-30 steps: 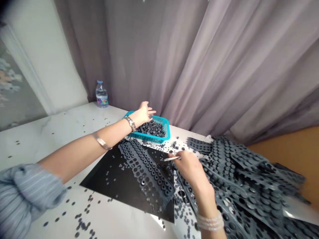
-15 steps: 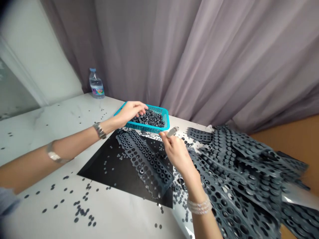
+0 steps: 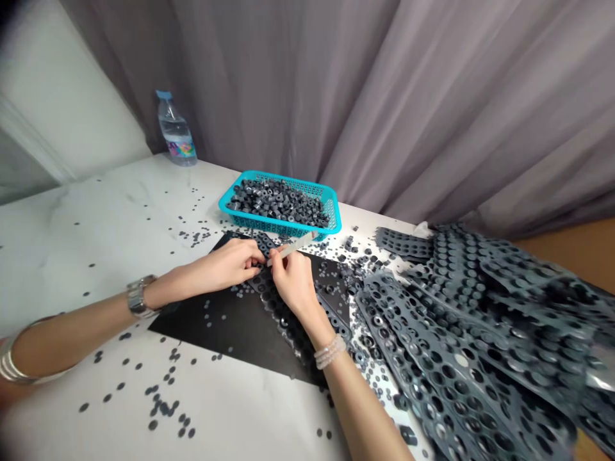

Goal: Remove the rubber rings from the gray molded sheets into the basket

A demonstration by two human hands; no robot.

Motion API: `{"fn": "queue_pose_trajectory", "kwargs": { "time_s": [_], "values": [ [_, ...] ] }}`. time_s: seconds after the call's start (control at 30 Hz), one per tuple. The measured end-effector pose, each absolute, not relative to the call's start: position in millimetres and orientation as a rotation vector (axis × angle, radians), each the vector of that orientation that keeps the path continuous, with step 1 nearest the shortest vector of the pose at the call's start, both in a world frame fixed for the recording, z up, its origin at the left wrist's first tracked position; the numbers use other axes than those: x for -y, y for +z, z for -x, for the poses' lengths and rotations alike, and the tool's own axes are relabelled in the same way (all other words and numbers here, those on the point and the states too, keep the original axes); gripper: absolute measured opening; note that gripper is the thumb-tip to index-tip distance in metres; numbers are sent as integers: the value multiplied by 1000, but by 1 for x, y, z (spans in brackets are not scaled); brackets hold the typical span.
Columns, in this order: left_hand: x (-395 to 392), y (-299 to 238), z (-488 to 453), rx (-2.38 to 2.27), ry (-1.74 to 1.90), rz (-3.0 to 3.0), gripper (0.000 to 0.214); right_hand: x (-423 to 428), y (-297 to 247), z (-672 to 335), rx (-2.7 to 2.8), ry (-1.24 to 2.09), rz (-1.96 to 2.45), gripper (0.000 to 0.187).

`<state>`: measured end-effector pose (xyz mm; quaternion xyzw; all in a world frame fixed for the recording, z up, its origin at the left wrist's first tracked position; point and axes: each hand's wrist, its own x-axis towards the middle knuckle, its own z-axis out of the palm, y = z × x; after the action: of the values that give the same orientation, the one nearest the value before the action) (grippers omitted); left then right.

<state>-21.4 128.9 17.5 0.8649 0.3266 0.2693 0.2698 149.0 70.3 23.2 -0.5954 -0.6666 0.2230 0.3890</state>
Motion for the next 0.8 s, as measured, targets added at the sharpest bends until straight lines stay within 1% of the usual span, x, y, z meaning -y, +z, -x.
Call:
{"fn": "queue_pose_trajectory", "kwargs": {
  "time_s": [0.1, 0.2, 0.43, 0.53, 0.63, 0.73, 0.8],
  "values": [
    [-129, 17, 21, -878, 662, -2354, 17, -70, 21, -151, 1706, 562, 1521, 38],
    [-129, 16, 20, -879, 641, -2348, 19, -69, 22, -150, 1713, 557, 1536, 35],
    [-125, 11, 15, -894, 757, -2232, 16, -67, 26, -150, 1744, 539, 1542, 32],
    [-121, 12, 11, -912, 782, -2206, 20, -67, 26, -149, 1781, 511, 1532, 32],
    [-116, 19, 9, -920, 794, -2180, 23, -68, 26, -146, 1812, 450, 1527, 28],
    [-112, 31, 14, -978, 778, -2127, 15, -69, 25, -145, 1797, 423, 1551, 26],
    [-111, 39, 21, -1056, 802, -1973, 7, -70, 24, -146, 1768, 459, 1564, 26]
  ]
}}
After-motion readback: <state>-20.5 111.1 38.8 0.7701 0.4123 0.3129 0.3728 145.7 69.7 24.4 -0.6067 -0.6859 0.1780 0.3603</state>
